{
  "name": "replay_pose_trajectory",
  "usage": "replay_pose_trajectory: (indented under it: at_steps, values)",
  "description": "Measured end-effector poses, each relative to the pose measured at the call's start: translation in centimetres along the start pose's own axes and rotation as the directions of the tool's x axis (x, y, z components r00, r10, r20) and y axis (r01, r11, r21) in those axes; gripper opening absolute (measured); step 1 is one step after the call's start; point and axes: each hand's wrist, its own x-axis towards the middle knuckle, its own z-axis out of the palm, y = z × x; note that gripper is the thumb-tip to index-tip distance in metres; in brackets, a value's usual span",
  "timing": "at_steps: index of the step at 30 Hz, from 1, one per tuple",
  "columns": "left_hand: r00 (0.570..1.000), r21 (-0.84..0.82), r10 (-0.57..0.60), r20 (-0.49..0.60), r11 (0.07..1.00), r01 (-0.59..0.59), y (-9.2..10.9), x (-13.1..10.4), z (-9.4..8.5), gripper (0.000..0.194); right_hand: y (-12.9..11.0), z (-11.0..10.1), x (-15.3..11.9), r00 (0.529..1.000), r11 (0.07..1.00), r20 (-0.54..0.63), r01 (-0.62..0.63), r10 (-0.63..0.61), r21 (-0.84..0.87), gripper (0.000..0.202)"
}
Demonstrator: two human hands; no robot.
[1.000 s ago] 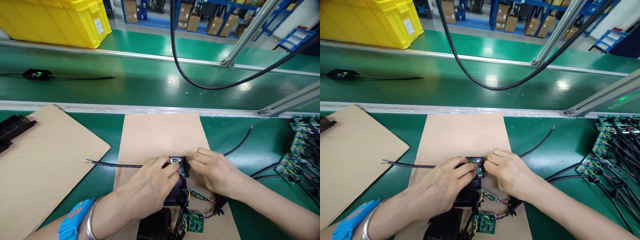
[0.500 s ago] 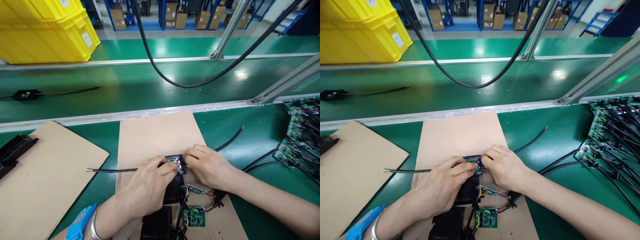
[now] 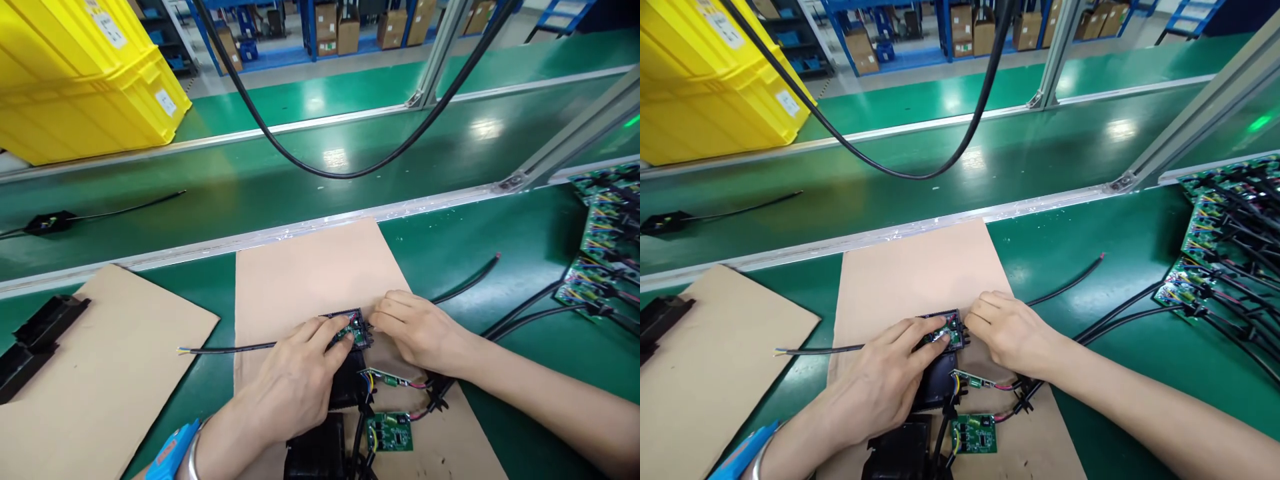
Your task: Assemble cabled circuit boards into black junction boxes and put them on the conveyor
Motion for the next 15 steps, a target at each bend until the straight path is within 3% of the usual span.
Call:
replay_pose_trajectory:
  at_steps: [10,15]
  values:
    - [1.0,-0.051,-0.011,-0.006,0.999,0.011,-0.36,0.03,-0.2,0.048,-0.22,0.56,0.22,1.0,1.0,-0.031,0.006,-0.006,-0.016,0.027]
    - [0.999,-0.033,-0.03,0.018,0.999,0.031,-0.28,0.38,-0.41,0.063,-0.6,0.11,0.66,0.997,0.999,-0.063,-0.035,0.033,-0.04,0.023]
